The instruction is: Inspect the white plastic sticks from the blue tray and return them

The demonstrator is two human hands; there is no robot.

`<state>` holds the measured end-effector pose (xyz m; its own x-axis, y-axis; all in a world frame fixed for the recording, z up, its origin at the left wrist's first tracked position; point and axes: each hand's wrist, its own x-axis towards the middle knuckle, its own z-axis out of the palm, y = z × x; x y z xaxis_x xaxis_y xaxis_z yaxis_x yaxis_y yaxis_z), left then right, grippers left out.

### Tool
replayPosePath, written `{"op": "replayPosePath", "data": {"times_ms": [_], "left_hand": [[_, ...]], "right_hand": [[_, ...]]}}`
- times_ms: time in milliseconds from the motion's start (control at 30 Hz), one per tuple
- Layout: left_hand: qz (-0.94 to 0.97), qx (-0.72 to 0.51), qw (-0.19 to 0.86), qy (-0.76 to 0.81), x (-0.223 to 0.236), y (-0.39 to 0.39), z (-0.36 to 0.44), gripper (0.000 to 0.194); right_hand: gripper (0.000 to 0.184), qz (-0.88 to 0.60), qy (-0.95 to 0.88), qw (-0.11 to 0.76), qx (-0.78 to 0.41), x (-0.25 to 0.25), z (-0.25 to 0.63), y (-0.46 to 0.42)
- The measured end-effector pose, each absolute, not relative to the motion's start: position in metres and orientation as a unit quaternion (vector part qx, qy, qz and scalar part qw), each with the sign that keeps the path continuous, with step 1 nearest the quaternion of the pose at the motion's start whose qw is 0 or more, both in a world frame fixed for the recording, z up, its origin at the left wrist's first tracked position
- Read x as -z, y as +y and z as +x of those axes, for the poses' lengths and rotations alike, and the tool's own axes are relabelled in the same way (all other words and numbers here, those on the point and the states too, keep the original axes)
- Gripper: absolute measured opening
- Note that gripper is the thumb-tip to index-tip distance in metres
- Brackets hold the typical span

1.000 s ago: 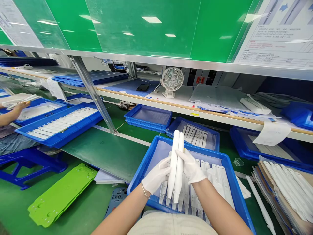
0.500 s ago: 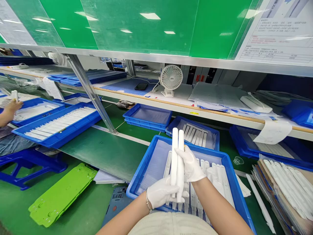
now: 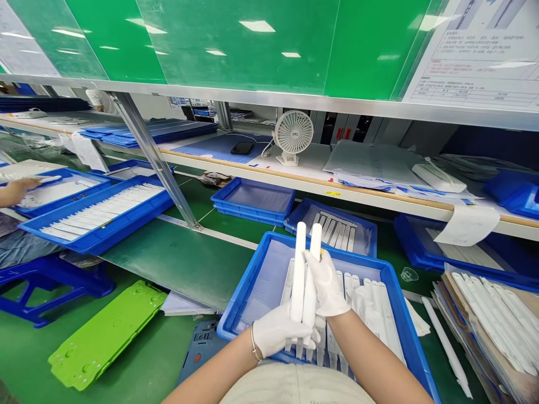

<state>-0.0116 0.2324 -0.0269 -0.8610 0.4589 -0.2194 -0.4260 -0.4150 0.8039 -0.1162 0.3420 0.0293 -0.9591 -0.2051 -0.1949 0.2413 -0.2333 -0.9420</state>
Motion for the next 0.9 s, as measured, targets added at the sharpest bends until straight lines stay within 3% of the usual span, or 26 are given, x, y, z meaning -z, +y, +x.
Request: {"op": "replayPosePath", "data": {"times_ms": [267, 433, 533, 633, 667, 767, 833, 900], "left_hand": [[-0.011, -0.852, 0.266, 0.451, 0.034, 0.216, -0.012, 0.054], [0.083, -0.795, 0.335, 0.498, 0.030, 0.209, -0.009, 0.008], [0.135, -0.748, 0.386, 0.522, 0.015, 0.205, -0.007, 0.030], [0.131, -0.719, 0.404, 0.549, 0.007, 0.202, -0.005, 0.039], [0.132, -0.714, 0.414, 0.550, 0.008, 0.201, -0.005, 0.040], [0.133, -0.717, 0.447, 0.518, 0.019, 0.197, -0.007, 0.042], [0.131, -0.714, 0.451, 0.520, 0.025, 0.193, -0.008, 0.048], [0.150, -0.702, 0.449, 0.533, 0.023, 0.189, -0.007, 0.052]], "right_hand": [[0.037, -0.176, 0.605, 0.160, 0.760, -0.024, -0.151, 0.355], [0.027, -0.272, 0.672, 0.073, 0.685, -0.029, -0.154, 0.353], [0.017, -0.410, 0.746, -0.078, 0.518, -0.037, -0.158, 0.359], [0.030, -0.539, 0.782, -0.253, 0.184, -0.050, -0.185, 0.373], [0.034, -0.525, 0.794, -0.275, 0.137, -0.053, -0.199, 0.380], [0.043, -0.367, 0.915, -0.132, 0.105, -0.054, -0.244, 0.404], [0.035, -0.297, 0.939, -0.156, 0.078, -0.045, -0.267, 0.419], [0.040, -0.232, 0.954, -0.145, 0.121, -0.029, -0.280, 0.432]]}}
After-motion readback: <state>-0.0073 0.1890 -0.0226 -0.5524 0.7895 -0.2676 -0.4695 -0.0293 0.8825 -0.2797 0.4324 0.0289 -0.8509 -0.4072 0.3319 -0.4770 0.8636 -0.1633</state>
